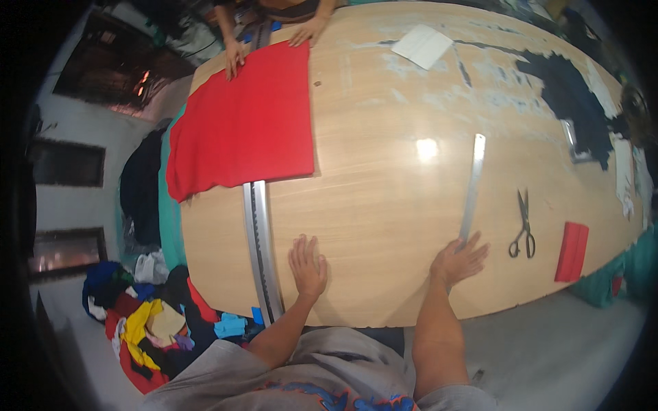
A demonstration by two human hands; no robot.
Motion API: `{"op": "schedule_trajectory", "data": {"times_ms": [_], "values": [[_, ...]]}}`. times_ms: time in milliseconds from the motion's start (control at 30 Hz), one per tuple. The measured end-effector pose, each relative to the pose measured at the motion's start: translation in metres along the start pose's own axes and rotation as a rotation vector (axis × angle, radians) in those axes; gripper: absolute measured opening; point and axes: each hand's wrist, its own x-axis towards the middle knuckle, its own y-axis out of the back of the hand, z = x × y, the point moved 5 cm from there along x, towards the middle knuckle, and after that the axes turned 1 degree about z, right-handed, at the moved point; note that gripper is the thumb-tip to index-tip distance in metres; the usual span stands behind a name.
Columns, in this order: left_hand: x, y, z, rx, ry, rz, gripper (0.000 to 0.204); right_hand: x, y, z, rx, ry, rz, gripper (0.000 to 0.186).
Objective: The person assists a coworker by positioning and smoothing a red fabric on a large table while the coworker uses an electric cutter to trim it. The person repeatedly aligns the fabric along a metal guide rail and then moves away to retrieve more material.
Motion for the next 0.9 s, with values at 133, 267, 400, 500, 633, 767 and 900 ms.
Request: {"op": "schedule_trajectory", "data": {"times_ms": [133,267,400,500,633,767,900], "values": [[0.000,-0.001,-0.006,0.037,0.023,0.011,0.059,-0.001,0.005,-0.007,-0.026,-0.011,-0.037,0.059],[-0.002,0.002,-0.010,0.028,0.048,0.004,0.062,-0.004,-0.001,-0.002,-0.025,0.027,0.052,0.057],[-0.005,0.005,-0.013,-0.006,0.070,-0.008,0.064,-0.002,-0.014,0.008,-0.100,0.014,0.076,0.055],[-0.003,0.015,-0.013,-0.001,0.064,0.016,0.065,0.002,-0.038,0.020,-0.235,-0.008,0.136,0.054],[-0.006,0.007,-0.015,-0.080,0.077,0.034,0.063,0.002,-0.043,0.019,-0.240,0.044,0.166,0.053],[-0.012,0.011,-0.016,-0.055,0.069,0.067,0.062,0.003,-0.048,0.015,-0.217,0.130,0.117,0.053],[-0.012,0.021,-0.011,-0.099,0.058,0.122,0.062,0.011,-0.071,0.014,-0.189,0.217,0.072,0.053]]}}
